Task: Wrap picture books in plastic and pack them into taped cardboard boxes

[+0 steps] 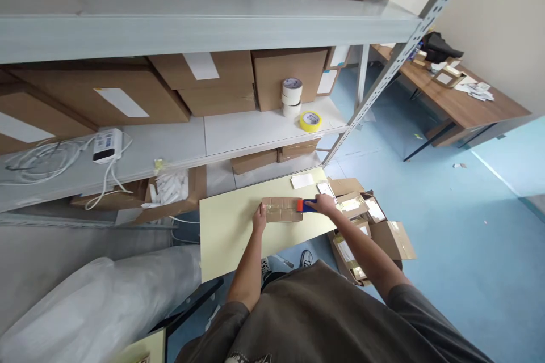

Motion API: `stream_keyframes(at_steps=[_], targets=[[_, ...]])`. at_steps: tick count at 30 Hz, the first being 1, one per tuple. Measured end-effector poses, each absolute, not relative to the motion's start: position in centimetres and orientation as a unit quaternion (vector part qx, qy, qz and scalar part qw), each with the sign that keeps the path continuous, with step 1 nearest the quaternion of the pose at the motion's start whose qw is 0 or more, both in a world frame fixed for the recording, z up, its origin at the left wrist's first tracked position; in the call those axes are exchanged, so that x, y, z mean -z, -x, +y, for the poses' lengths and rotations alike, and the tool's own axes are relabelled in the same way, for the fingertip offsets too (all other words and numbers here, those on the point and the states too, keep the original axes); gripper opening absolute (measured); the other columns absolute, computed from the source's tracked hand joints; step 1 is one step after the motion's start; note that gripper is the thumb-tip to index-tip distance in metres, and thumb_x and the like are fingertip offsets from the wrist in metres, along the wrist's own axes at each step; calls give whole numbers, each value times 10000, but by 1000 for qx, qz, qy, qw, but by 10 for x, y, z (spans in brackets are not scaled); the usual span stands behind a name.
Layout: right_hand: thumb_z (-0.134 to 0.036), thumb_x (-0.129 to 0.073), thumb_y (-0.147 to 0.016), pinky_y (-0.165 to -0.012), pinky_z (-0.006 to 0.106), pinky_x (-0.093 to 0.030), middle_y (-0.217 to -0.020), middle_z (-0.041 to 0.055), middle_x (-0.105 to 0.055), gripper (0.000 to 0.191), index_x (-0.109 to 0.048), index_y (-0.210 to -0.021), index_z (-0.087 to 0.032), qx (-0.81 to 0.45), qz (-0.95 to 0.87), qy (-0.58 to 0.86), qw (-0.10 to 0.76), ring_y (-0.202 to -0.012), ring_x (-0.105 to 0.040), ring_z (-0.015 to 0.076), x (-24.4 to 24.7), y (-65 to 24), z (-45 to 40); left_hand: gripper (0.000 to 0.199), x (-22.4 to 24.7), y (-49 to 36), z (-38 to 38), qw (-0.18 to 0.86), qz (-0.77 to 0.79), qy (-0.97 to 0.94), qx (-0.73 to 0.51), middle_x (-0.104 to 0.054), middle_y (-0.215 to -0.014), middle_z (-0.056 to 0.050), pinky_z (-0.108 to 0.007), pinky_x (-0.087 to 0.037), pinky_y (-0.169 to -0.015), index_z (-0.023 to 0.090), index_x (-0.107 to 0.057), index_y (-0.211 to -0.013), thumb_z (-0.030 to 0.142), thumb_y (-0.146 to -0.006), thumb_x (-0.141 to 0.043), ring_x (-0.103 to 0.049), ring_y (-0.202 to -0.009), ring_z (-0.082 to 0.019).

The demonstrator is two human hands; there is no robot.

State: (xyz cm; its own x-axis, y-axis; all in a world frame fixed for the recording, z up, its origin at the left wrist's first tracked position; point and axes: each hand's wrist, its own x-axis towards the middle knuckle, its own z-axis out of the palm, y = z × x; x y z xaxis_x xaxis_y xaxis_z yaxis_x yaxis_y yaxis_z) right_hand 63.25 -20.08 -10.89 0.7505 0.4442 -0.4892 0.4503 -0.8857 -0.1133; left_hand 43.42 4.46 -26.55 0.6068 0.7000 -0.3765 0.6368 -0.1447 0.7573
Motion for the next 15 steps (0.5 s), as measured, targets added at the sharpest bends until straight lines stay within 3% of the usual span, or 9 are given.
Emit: stream_keyframes(at_steps=[6, 15], targets=[[-764, -579, -938, -710, 302, -474, -1000, 216, -775, 686, -763, -1072, -116, 274, 204, -940, -6, -918, -734, 297, 116, -667, -292, 531, 265, -434, 54, 475, 441, -761, -15, -726, -1373, -103, -350, -502, -1084, 214, -666, -1414, 499, -1087, -361, -639, -1326, -271], [-806, -548, -919, -795, 308, -495, -1086, 184, -775, 692, -771, -1107, -178, 259, 210, -943, -5, -1005, -725, 297, 107, -645, -240, 527, 262, -417, 90, 487, 450, -748, -1, -693, -1420, -124, -326, -474, -1111, 197, -719, -1322, 517, -1064, -389, -601, -1379, -271]])
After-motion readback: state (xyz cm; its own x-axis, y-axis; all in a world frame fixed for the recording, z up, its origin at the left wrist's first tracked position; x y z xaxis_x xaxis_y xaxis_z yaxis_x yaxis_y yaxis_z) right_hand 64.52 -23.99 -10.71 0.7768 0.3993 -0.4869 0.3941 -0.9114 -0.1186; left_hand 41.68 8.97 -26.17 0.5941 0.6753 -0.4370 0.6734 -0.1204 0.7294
